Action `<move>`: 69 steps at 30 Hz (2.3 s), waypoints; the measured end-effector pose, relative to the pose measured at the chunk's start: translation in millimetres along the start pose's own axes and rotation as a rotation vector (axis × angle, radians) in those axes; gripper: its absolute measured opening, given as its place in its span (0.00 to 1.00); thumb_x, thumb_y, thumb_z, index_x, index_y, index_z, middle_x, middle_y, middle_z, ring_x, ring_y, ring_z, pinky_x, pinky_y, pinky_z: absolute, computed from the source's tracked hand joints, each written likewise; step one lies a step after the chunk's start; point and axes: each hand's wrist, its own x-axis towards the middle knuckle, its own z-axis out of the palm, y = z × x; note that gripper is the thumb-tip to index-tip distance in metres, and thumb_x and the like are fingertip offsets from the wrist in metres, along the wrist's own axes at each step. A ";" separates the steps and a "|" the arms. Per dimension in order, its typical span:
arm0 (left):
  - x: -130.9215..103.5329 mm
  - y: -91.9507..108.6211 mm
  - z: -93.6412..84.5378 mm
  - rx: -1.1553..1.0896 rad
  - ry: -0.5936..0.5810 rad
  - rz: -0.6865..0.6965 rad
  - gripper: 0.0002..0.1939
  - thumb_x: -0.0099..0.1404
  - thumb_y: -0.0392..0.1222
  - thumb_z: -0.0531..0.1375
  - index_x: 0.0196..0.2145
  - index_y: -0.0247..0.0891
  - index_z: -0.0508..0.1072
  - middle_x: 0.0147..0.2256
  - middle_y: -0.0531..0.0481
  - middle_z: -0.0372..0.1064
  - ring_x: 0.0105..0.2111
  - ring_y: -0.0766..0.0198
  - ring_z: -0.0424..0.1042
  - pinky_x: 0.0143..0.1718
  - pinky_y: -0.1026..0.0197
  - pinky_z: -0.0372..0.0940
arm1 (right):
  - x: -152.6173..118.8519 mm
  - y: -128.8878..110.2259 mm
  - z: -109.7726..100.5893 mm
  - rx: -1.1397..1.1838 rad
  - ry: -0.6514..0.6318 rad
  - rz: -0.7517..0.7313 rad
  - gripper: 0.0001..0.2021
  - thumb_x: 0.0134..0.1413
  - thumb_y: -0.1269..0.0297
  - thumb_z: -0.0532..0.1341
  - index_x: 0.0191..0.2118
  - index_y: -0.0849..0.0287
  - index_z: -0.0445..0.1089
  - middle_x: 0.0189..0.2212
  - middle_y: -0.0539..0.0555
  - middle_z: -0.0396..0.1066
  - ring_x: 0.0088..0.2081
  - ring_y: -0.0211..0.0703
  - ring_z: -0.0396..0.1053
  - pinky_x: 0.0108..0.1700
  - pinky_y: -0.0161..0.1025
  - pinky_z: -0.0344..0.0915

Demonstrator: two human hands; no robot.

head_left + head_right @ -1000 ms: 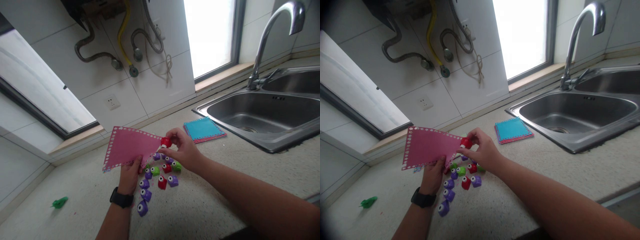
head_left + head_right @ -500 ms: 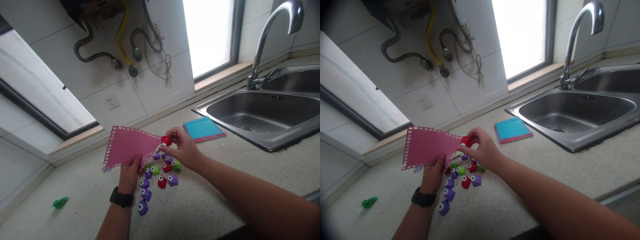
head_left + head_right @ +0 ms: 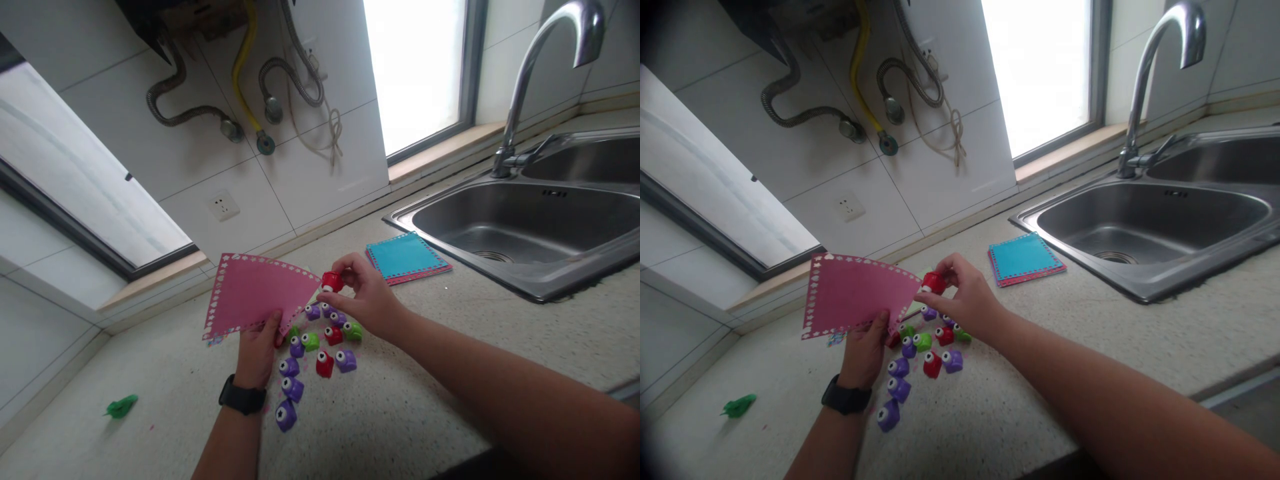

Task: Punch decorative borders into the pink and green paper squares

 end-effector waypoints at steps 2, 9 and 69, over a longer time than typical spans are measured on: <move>0.5 0.4 -0.2 -0.005 0.008 0.011 0.27 0.64 0.56 0.60 0.14 0.37 0.68 0.16 0.53 0.64 0.20 0.66 0.63 0.25 0.64 0.58 | 0.0 -0.4 -0.1 0.005 -0.012 -0.001 0.21 0.45 0.58 0.74 0.39 0.58 0.63 0.31 0.51 0.69 0.32 0.39 0.70 0.37 0.42 0.70; 1.9 3.0 0.0 0.008 0.037 0.012 0.26 0.64 0.55 0.60 0.14 0.37 0.67 0.15 0.53 0.64 0.20 0.66 0.63 0.25 0.64 0.59 | -1.0 0.7 0.6 0.039 -0.033 -0.020 0.21 0.46 0.58 0.73 0.39 0.57 0.62 0.31 0.50 0.69 0.33 0.39 0.70 0.37 0.41 0.70; -14.7 15.9 14.0 -0.371 -0.224 -0.022 0.20 0.56 0.55 0.67 0.39 0.37 0.79 0.31 0.44 0.78 0.26 0.58 0.74 0.27 0.59 0.71 | -10.6 13.6 23.9 0.424 -0.322 0.684 0.21 0.55 0.46 0.64 0.26 0.56 0.60 0.16 0.42 0.57 0.15 0.30 0.51 0.20 0.33 0.54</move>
